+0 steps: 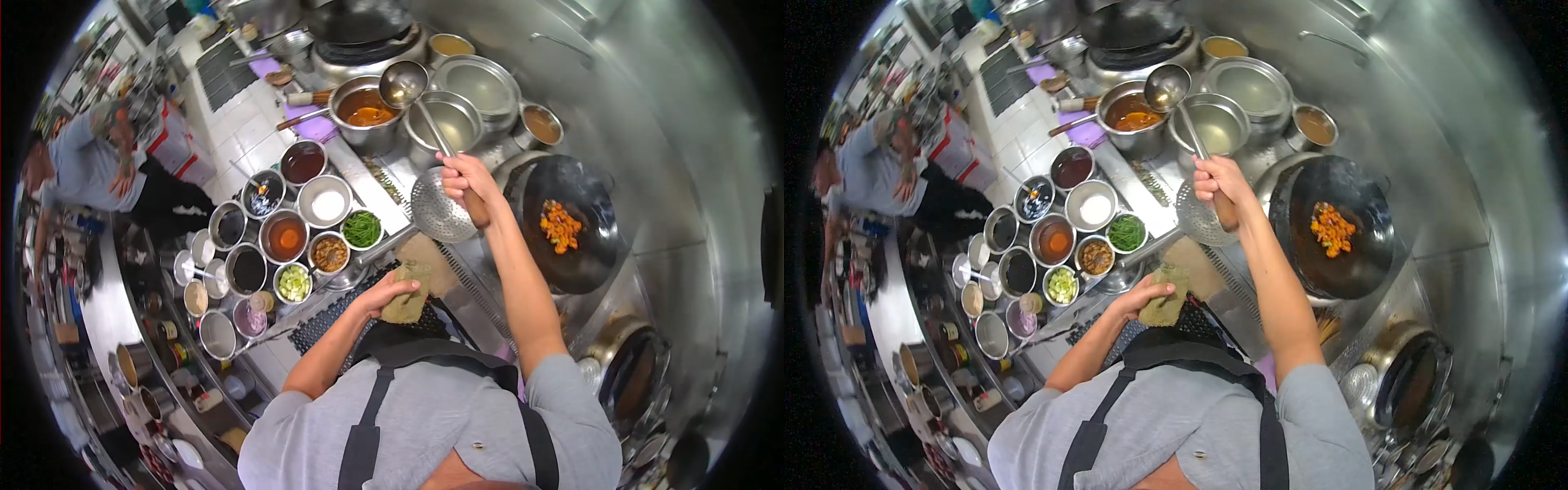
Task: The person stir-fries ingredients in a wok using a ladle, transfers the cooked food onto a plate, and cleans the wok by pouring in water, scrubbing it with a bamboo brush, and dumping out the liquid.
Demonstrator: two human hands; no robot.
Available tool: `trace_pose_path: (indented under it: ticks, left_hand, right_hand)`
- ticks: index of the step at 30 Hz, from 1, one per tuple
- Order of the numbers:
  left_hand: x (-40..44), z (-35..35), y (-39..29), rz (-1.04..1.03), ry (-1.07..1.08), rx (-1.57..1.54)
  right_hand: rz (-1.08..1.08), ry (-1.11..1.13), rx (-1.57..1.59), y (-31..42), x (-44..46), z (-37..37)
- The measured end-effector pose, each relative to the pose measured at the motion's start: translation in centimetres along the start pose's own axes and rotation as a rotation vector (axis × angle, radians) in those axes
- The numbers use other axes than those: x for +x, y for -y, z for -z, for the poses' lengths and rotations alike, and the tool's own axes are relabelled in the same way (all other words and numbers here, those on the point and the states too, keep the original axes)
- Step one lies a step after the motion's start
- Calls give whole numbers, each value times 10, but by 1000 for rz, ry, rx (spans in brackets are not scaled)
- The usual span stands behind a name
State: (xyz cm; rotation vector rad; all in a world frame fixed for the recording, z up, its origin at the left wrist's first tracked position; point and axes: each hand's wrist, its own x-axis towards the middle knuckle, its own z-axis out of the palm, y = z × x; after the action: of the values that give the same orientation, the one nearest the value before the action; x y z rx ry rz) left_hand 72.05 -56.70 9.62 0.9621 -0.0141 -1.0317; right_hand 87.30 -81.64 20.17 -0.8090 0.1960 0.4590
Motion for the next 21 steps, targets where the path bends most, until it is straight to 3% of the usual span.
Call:
trace_pose_path:
  ticks: [3,6,8,10,12,16,18,20,21]
  left_hand:
    - [26,0,15,62,57,-5]
    - [39,-14,19,127,53,-46]
    - [52,-19,22,175,79,-19]
    - [68,-28,22,305,134,-30]
    - [96,-41,32,404,203,-114]
    - [155,-98,34,482,183,-216]
    - [191,-118,39,511,196,-230]
    - [216,-145,34,530,271,-167]
    - [230,-159,33,541,310,-136]
  right_hand:
    - [-38,165,539,-5,-83,14]
    - [134,194,563,-22,-187,28]
    - [214,11,251,-26,-249,43]
    - [193,-350,-145,-16,-295,37]
    - [221,-519,-436,-9,-317,56]
    - [330,-851,-509,-29,-325,111]
    - [486,-1235,-1266,-65,-328,128]
    - [363,-1391,-1133,-90,-351,108]
    - [346,-1337,-1109,-100,-366,104]
